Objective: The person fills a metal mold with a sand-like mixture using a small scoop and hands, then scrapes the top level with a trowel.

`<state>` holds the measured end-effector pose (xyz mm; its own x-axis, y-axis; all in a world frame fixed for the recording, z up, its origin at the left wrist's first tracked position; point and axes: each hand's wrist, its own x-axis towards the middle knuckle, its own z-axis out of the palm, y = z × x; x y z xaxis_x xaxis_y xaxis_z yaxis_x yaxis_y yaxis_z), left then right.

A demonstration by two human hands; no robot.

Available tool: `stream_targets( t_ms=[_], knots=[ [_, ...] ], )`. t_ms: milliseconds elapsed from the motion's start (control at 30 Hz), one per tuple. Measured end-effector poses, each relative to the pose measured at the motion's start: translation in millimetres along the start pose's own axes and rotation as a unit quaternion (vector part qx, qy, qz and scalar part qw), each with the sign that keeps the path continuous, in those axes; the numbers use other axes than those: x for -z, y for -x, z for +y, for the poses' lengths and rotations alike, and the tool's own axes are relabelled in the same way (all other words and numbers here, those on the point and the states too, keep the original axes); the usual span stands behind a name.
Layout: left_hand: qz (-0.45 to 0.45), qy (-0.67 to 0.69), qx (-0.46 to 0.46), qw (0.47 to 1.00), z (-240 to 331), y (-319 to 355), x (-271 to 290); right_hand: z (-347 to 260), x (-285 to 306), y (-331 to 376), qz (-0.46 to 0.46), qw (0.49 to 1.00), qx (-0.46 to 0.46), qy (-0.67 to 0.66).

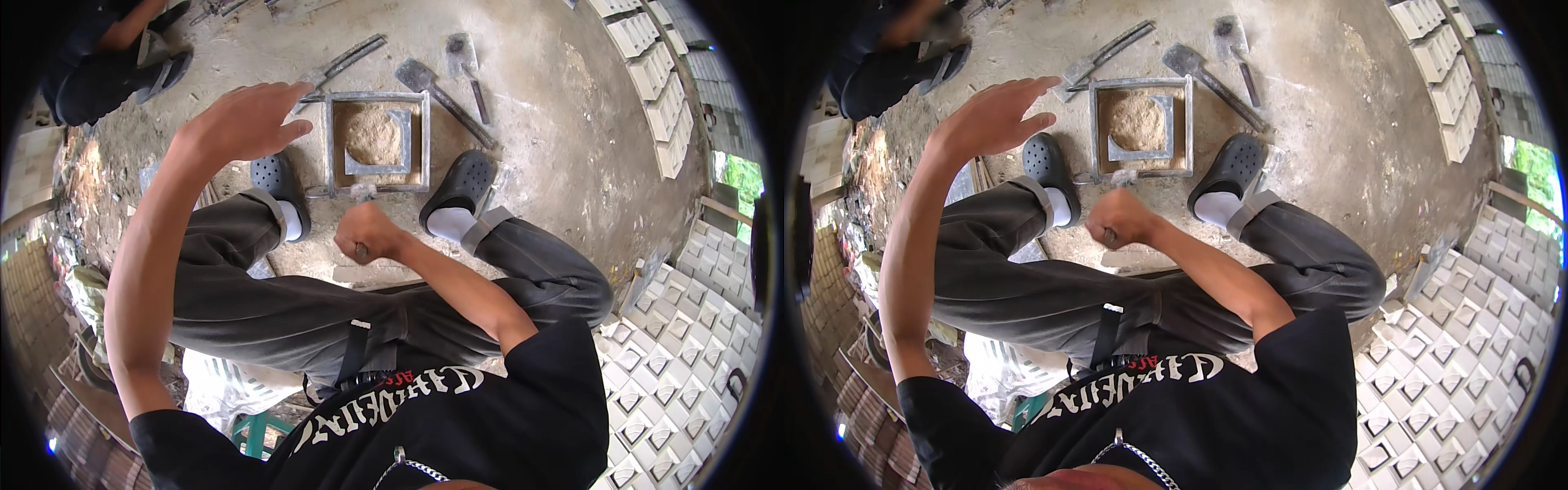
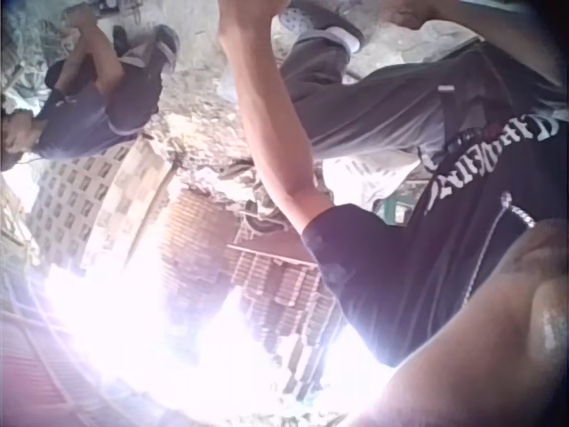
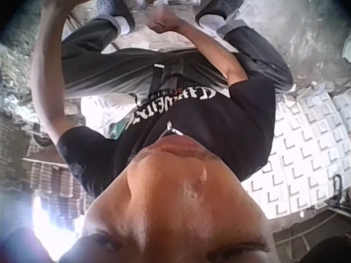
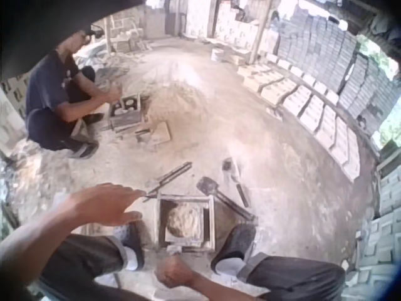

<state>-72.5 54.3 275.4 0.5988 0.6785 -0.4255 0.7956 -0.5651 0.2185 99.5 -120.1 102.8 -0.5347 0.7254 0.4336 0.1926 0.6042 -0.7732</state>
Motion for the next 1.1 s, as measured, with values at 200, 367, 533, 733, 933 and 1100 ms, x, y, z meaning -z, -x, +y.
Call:
stream_targets(
  t_ms=[200, 367, 533, 733, 933, 1100],
  knots=[
    [-0.011, 0.019, 0.015, 1.000, 2.3, 4.6, 4.6, 15.8, -11.4, 5.6, 0.003, 1.000, -0.001, 0.006],
    [-0.002, 0.010, -0.003, 1.000, 3.0, 0.2, 2.2, 36.2, -4.9, 16.8, 0.015, 1.000, 0.000, 0.018],
    [-0.025, 0.032, 0.019, 0.999, 5.1, 1.5, 7.8, 17.2, -5.5, 7.0, 0.010, 1.000, -0.008, 0.016],
    [-0.015, 0.031, 0.007, 0.999, 6.7, 5.2, 10.5, 32.7, -4.4, 5.3, 0.044, 0.998, -0.010, -0.033],
    [-0.003, 0.015, 0.000, 1.000, 3.9, 4.6, 6.0, 39.9, -1.7, 11.6, 0.033, 0.999, 0.007, -0.038],
    [0.004, 0.019, 0.005, 1.000, 3.3, 7.6, 7.8, 29.0, -1.9, 0.0, 0.010, 1.000, -0.010, 0.001]
  ],
)
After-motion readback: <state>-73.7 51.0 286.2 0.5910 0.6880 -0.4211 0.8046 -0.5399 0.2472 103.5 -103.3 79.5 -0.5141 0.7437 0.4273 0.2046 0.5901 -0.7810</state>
